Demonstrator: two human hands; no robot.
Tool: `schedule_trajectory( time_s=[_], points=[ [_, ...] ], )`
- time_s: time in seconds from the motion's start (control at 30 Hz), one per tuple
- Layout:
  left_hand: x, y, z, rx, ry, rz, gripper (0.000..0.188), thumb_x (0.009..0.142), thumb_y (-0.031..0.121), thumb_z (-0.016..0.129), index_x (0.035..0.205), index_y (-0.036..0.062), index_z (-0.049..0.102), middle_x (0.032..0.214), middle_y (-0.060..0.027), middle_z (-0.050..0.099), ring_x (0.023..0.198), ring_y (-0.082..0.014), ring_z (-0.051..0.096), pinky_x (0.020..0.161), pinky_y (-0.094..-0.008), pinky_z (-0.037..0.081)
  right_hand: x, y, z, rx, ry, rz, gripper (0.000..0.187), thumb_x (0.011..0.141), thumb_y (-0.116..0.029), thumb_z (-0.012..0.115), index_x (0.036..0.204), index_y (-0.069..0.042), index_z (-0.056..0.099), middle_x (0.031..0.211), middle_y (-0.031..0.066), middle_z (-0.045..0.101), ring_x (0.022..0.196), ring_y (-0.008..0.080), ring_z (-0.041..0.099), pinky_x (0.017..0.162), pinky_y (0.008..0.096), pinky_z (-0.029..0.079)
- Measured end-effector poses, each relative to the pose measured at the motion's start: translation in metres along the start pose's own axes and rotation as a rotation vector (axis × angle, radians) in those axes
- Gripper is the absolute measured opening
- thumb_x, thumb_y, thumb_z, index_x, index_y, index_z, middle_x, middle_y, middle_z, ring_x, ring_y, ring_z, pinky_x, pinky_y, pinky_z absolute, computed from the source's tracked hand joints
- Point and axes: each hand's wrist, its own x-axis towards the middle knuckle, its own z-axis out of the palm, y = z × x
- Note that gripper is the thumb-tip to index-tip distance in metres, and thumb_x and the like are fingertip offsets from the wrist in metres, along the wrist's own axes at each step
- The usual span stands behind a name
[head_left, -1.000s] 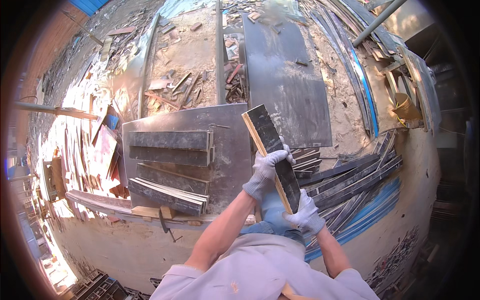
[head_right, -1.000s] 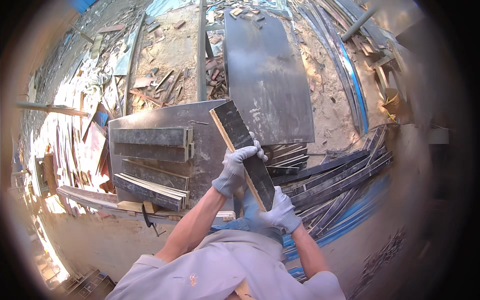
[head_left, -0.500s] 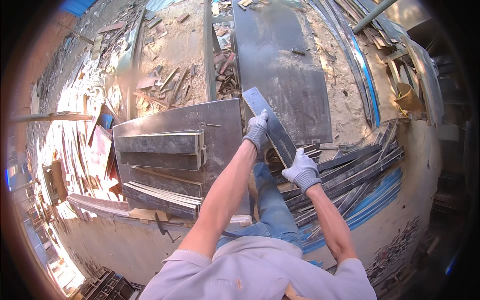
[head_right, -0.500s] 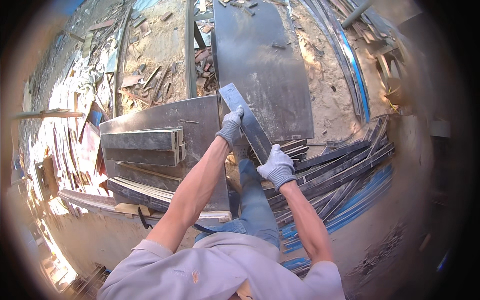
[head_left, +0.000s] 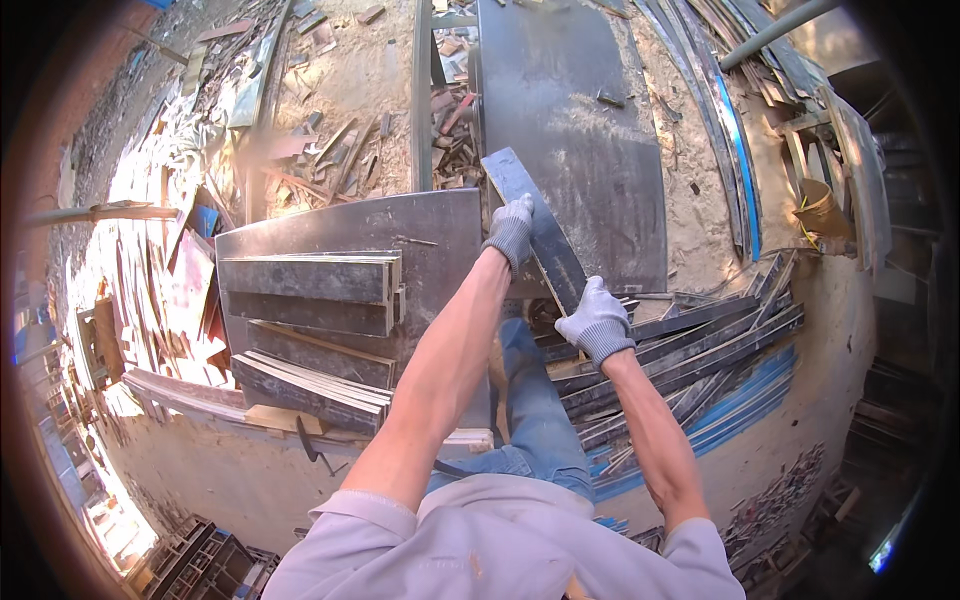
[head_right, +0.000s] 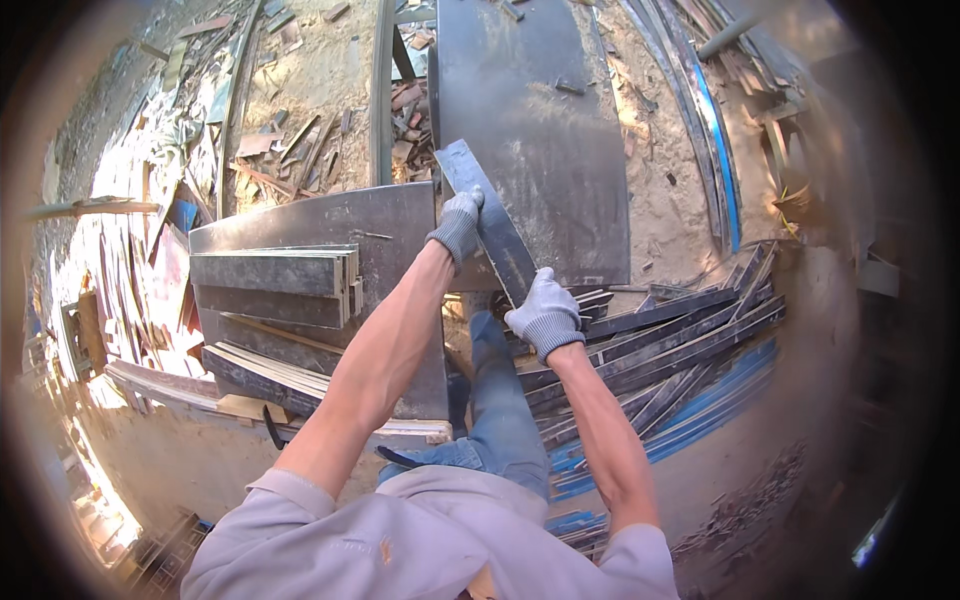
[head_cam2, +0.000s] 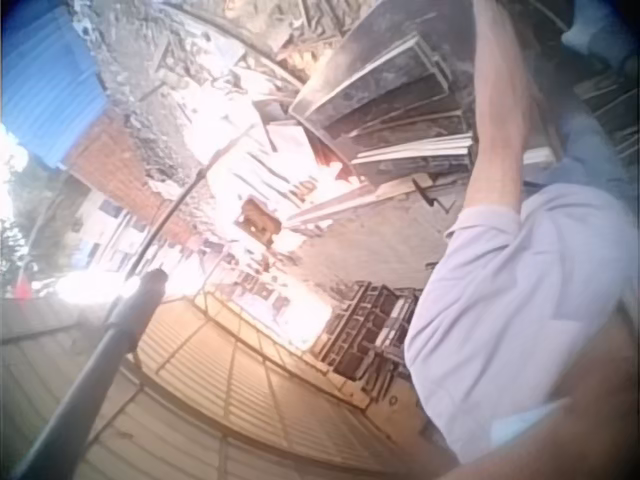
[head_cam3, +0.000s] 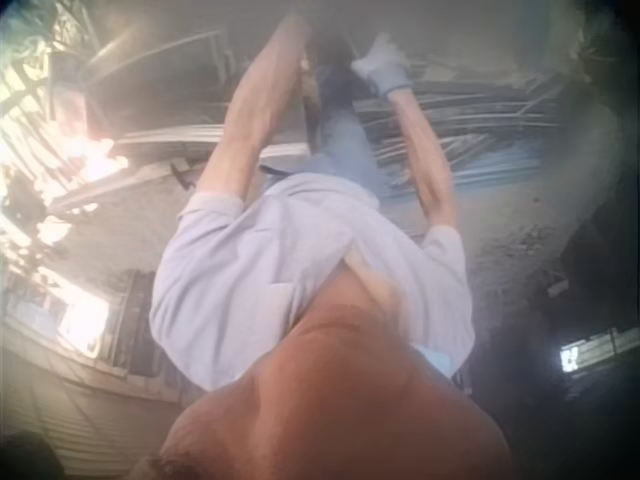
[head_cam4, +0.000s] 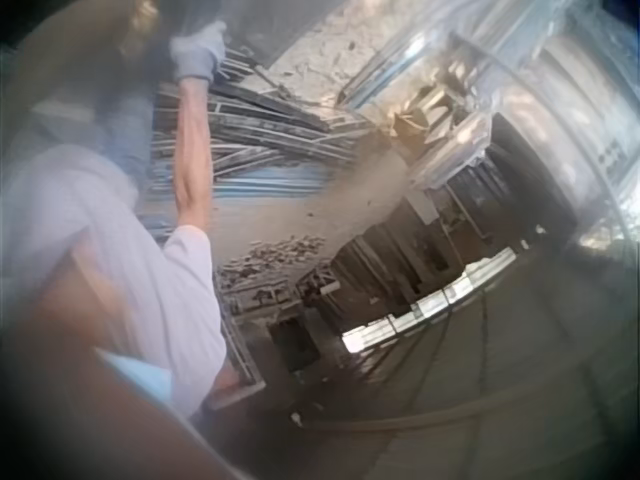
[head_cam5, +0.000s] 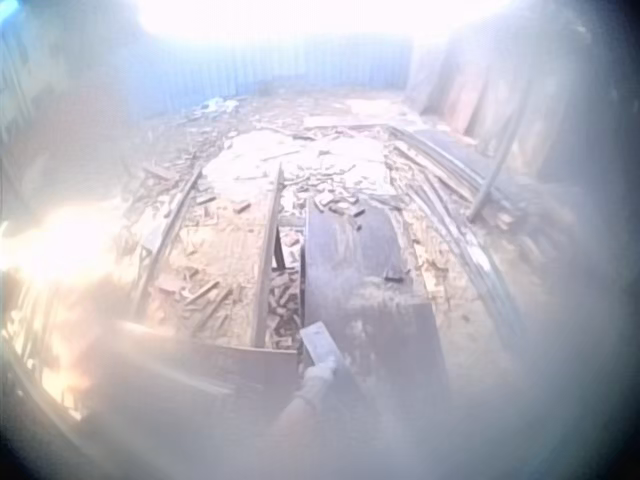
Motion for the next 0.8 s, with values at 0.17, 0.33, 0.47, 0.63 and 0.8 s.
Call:
schedule_trajectory(
  time_s=[0.17, 0.33, 0.47, 0.63, 0.8],
  points=[
    [0.046, -0.051, 0.013, -0.108, 0.100, 0.150, 0.056, 0.113, 0.041, 0.038, 0.119, -0.0035, 0.072, 0.113, -0.0282, 0.074, 0.108, -0.0407, 0.072, 0.089, -0.0493, 0.056, 0.002, -0.013, -0.002, -0.003, 0.004, -0.052, 0.069, 0.074, -0.027, 0.082, 0.124, 0.008, 0.050, 0.108, 0.0323, 0.074, 0.106, 0.0451, 0.075, 0.094, 0.0488, 0.059],
    [0.006, 0.006, 0.002, 0.194, 0.048, 0.170, 0.041, 0.113, 0.026, 0.041, 0.118, -0.0015, 0.071, 0.114, -0.0277, 0.074, 0.106, -0.0411, 0.073, 0.086, -0.0510, 0.058, 0.012, -0.005, 0.001, 0.032, -0.020, 0.037, 0.069, 0.072, -0.026, 0.083, 0.123, 0.008, 0.051, 0.107, 0.0324, 0.074, 0.105, 0.0445, 0.075, 0.093, 0.0485, 0.060],
    [0.038, -0.023, -0.012, 0.061, 0.071, 0.187, 0.055, 0.111, 0.044, 0.045, 0.120, -0.0040, 0.070, 0.113, -0.0320, 0.072, 0.110, -0.0441, 0.071, 0.090, -0.0516, 0.057, 0.019, -0.022, 0.003, 0.108, 0.028, -0.055, 0.071, 0.070, -0.027, 0.083, 0.124, 0.009, 0.053, 0.110, 0.0322, 0.074, 0.106, 0.0464, 0.074, 0.094, 0.0488, 0.060],
    [-0.057, 0.021, -0.018, -0.918, -0.182, -0.109, 0.084, 0.098, 0.078, 0.054, 0.139, 0.0052, 0.060, 0.115, -0.0161, 0.072, 0.114, -0.0321, 0.072, 0.092, -0.0466, 0.061, 0.006, 0.047, 0.054, 0.631, -0.114, -0.278, 0.074, 0.065, -0.027, 0.087, 0.124, 0.006, 0.055, 0.094, 0.0197, 0.072, 0.087, 0.0328, 0.074, 0.082, 0.0417, 0.062],
    [-0.116, -0.008, -0.019, -1.607, -0.661, -0.031, 0.072, 0.104, 0.062, 0.054, 0.138, -0.0018, 0.055, 0.131, -0.0216, 0.064, 0.124, -0.0356, 0.067, 0.101, -0.0547, 0.061, -0.063, 0.063, 0.033, 1.525, -0.916, -0.253, 0.062, 0.072, -0.011, 0.082, 0.126, 0.003, 0.055, 0.077, 0.0055, 0.057, 0.058, 0.0184, 0.057, 0.052, 0.0342, 0.050]
  ],
)
